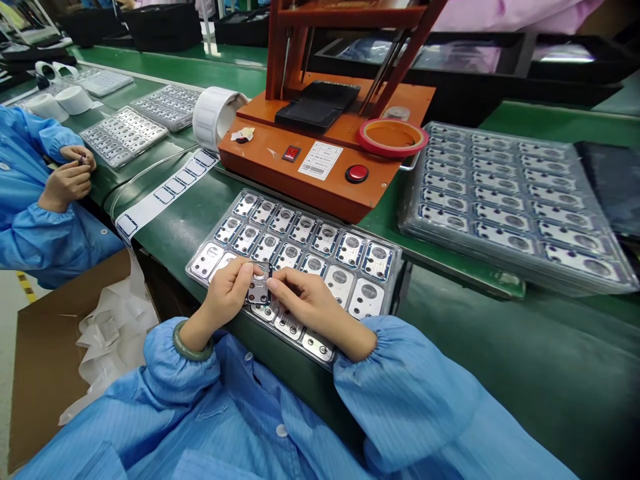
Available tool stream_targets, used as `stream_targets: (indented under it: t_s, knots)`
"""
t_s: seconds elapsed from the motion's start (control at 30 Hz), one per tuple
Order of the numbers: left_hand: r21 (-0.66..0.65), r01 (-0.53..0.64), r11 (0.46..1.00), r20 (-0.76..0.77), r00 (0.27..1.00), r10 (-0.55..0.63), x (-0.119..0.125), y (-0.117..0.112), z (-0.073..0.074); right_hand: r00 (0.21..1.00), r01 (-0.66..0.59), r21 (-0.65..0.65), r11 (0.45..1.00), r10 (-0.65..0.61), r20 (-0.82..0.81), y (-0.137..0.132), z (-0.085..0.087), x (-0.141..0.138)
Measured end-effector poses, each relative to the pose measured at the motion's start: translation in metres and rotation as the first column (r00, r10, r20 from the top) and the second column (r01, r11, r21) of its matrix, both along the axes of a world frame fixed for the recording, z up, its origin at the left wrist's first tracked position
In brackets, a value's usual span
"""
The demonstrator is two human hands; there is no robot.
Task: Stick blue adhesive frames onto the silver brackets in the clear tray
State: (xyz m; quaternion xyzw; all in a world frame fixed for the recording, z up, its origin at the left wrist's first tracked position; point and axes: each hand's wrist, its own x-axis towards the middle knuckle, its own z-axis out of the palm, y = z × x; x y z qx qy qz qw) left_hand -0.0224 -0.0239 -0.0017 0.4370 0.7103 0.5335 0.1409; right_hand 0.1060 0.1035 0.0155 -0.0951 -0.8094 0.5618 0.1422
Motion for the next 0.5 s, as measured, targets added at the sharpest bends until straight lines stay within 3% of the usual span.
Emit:
stream_targets:
  t_s: [0.23,0.5]
  knots:
    - [-0.035,0.076,0.997,0.115,0.991,-0.071,-0.0032,-0.0008,-0.0008,1.000,0.017,-0.088,0.996,-0.017,0.008,0.0015,-0.0014,0.0002]
    - [0.060,0.188,0.980,0.256,0.946,-0.197,-0.0046,0.0009,0.0024,1.000,-0.001,0.019,1.000,0.001,0.018,0.0020,-0.0038,-0.0003]
